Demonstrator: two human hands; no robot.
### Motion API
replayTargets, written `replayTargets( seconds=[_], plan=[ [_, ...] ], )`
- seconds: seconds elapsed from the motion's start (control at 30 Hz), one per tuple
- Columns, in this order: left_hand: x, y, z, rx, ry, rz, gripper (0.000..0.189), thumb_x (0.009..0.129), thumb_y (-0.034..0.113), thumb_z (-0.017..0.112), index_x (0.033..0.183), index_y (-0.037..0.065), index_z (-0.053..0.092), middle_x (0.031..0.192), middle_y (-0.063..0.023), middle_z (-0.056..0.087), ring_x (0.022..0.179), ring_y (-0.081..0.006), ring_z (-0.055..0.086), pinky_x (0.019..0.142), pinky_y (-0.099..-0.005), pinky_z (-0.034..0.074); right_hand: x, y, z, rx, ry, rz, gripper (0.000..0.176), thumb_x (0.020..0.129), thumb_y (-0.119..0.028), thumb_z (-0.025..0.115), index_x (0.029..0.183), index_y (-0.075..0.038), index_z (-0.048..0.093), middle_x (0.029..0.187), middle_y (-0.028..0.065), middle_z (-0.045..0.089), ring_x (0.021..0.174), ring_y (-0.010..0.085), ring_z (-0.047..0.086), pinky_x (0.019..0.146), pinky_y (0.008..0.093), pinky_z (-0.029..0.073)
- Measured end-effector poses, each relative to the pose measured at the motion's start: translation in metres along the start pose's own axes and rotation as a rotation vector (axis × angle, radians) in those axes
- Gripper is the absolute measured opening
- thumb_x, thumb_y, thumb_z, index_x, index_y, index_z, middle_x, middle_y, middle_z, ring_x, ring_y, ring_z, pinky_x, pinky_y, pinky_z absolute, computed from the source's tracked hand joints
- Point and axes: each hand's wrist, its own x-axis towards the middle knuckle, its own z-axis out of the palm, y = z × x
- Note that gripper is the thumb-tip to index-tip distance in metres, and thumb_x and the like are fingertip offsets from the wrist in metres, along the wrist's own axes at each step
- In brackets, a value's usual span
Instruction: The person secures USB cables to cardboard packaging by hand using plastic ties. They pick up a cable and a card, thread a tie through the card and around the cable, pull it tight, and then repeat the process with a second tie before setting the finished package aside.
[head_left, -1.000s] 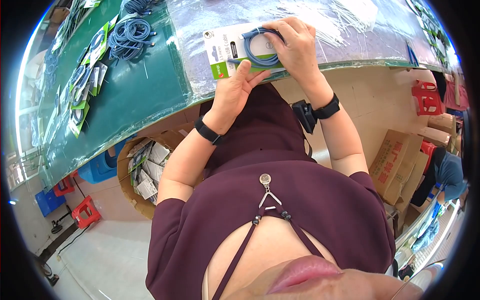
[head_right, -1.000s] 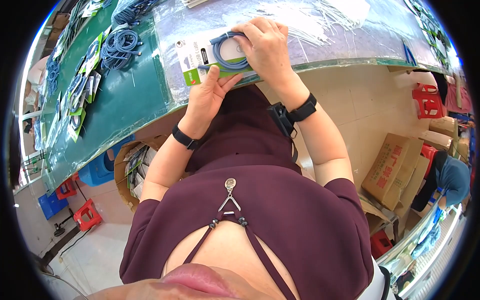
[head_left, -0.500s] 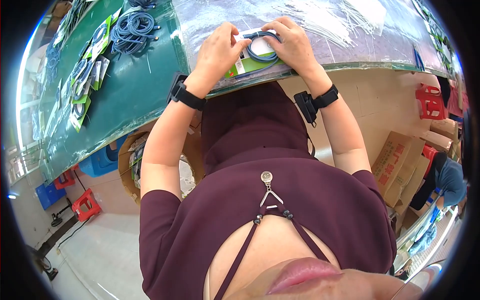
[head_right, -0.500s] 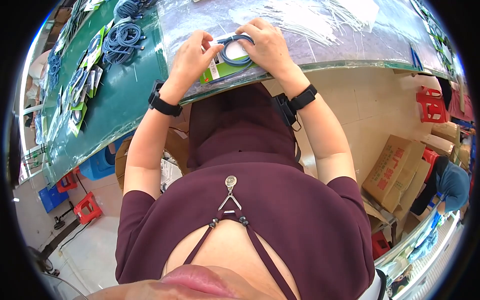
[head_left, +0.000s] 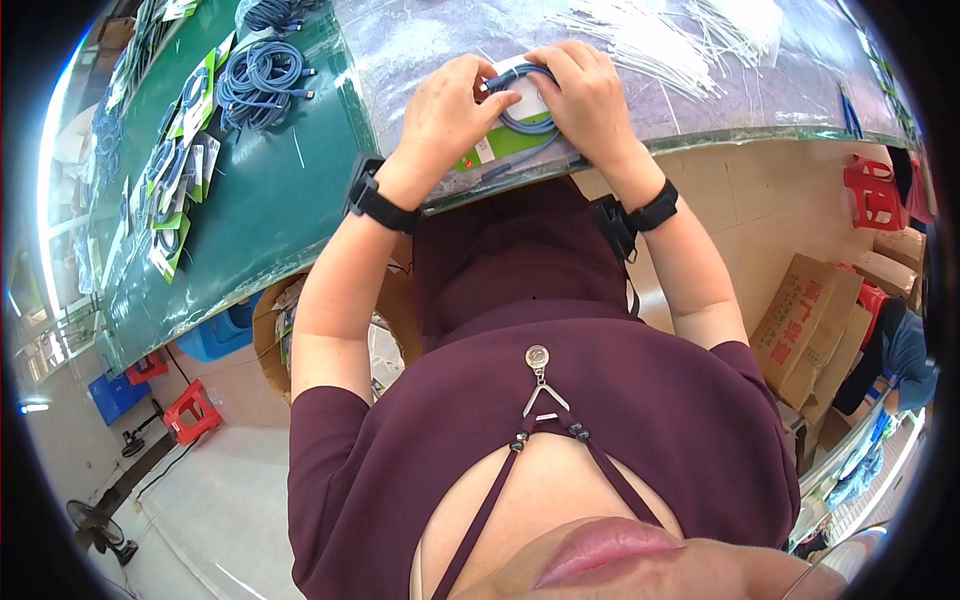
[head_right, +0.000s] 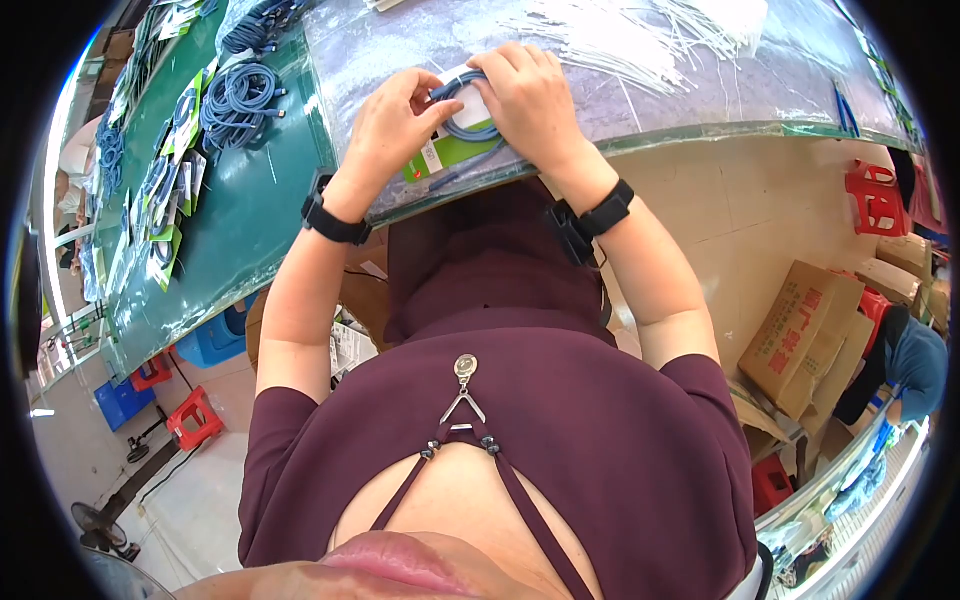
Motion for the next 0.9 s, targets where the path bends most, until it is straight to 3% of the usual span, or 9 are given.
replayTargets(
  seconds=[0.13,0.3,0.43,0.7,0.83,0.9],
  plan=[
    [-0.002,-0.003,0.006,0.215,0.144,0.170,0.023,0.083,0.022,0.071,0.094,0.004,0.063,0.084,-0.0096,0.065,0.071,-0.0239,0.063,0.066,-0.0342,0.051,-0.001,-0.005,0.003,0.085,0.058,0.009,0.018,0.078,-0.003,0.068,0.096,-0.006,0.067,0.091,0.0091,0.063,0.088,0.0280,0.060,0.081,0.0380,0.048],
    [0.003,-0.020,0.014,0.154,0.128,0.144,0.024,0.082,0.023,0.072,0.092,0.004,0.063,0.084,-0.0093,0.064,0.072,-0.0245,0.063,0.066,-0.0355,0.050,-0.004,0.006,0.010,0.149,-0.080,0.107,0.018,0.078,-0.002,0.068,0.096,-0.005,0.067,0.093,0.0086,0.063,0.090,0.0283,0.060,0.082,0.0380,0.048],
    [0.000,-0.011,0.014,-0.026,0.056,0.040,0.022,0.083,0.023,0.070,0.089,0.005,0.059,0.082,-0.0105,0.062,0.077,-0.0303,0.061,0.069,-0.0402,0.050,-0.004,0.010,0.007,0.215,-0.118,0.101,0.019,0.078,-0.002,0.068,0.096,-0.005,0.067,0.093,0.0083,0.063,0.092,0.0286,0.060,0.082,0.0375,0.048],
    [-0.002,-0.014,0.022,0.011,0.122,0.022,0.021,0.081,0.022,0.070,0.089,0.006,0.059,0.083,-0.0108,0.063,0.082,-0.0315,0.060,0.074,-0.0438,0.047,0.002,0.004,0.007,0.165,-0.109,0.067,0.024,0.076,-0.003,0.067,0.100,-0.008,0.068,0.097,0.0064,0.065,0.095,0.0275,0.059,0.085,0.0361,0.048],
    [-0.001,-0.005,0.023,0.133,0.149,0.021,0.021,0.082,0.023,0.068,0.089,0.005,0.060,0.088,-0.0127,0.065,0.083,-0.0311,0.063,0.073,-0.0432,0.050,0.012,0.003,0.010,0.187,-0.211,0.021,0.032,0.074,-0.003,0.067,0.105,-0.011,0.067,0.099,0.0035,0.067,0.097,0.0258,0.059,0.088,0.0358,0.047],
    [0.005,0.001,0.019,0.313,0.046,-0.033,0.021,0.083,0.024,0.064,0.091,0.005,0.061,0.089,-0.0134,0.067,0.082,-0.0313,0.066,0.072,-0.0431,0.053,0.015,0.005,0.014,0.210,-0.250,0.032,0.038,0.073,-0.003,0.065,0.110,-0.013,0.065,0.098,0.0020,0.067,0.095,0.0250,0.059,0.088,0.0355,0.046]
  ],
)
